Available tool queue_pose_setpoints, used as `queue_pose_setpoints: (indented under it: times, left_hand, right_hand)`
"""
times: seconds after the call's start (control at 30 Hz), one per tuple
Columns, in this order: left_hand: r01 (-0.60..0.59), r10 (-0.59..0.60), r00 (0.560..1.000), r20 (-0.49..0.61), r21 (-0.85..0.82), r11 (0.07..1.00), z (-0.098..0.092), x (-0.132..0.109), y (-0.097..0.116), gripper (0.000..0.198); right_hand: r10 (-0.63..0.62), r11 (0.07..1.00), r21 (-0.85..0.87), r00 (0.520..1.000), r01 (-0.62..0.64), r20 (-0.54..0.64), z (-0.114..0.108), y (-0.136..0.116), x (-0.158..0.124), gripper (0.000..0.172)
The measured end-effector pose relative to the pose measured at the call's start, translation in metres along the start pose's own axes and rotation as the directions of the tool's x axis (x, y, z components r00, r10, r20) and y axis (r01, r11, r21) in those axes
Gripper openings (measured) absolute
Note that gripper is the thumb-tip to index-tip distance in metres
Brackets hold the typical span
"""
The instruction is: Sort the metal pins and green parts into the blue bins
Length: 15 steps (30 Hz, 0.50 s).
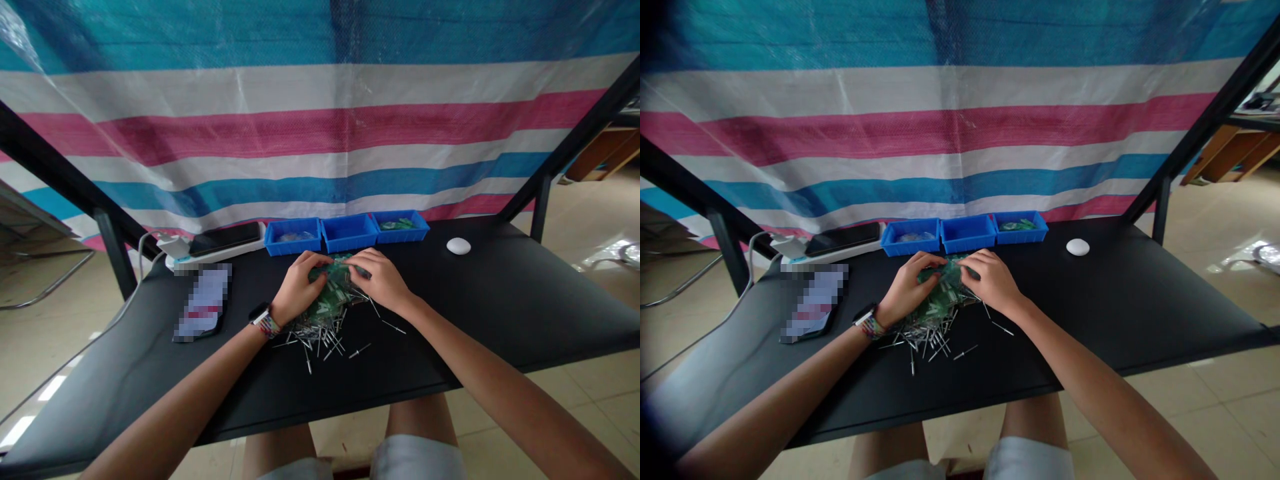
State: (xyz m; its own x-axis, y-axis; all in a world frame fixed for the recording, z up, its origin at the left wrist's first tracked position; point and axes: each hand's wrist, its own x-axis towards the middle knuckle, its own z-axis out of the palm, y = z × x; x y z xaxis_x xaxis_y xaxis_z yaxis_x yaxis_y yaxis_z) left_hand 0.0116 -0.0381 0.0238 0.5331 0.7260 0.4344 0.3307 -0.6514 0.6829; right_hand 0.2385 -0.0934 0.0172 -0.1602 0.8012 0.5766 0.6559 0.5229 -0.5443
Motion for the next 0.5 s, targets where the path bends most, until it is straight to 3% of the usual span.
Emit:
queue_pose_setpoints:
  times: [0.13, 0.23, 0.33, 0.4, 0.5]
  left_hand:
    - [-0.003, 0.003, 1.0, 0.01, -0.056, 0.998, -0.003, 0.0, 0.003, 0.023]
    - [0.019, -0.019, 1.0, -0.006, -0.114, 0.993, -0.004, 0.001, 0.005, 0.024]
    - [0.035, -0.043, 0.998, -0.037, -0.19, 0.981, -0.004, 0.002, 0.007, 0.024]
    - [0.052, -0.07, 0.996, -0.058, -0.263, 0.963, -0.004, 0.003, 0.008, 0.025]
    - [0.093, -0.121, 0.992, -0.047, -0.392, 0.915, -0.003, 0.004, 0.009, 0.028]
  right_hand:
    - [0.257, 0.922, 0.329, 0.959, -0.205, -0.12, 0.005, -0.002, -0.001, 0.03]
    - [0.436, 0.687, 0.65, 0.9, -0.325, -0.011, 0.012, -0.007, 0.0, 0.042]
    - [0.469, 0.501, 0.778, 0.874, -0.38, 0.125, 0.016, -0.016, 0.002, 0.044]
    - [0.463, 0.482, 0.787, 0.874, -0.386, 0.146, 0.015, -0.021, 0.002, 0.04]
    - [0.468, 0.548, 0.743, 0.877, -0.384, 0.109, 0.01, -0.024, 0.002, 0.035]
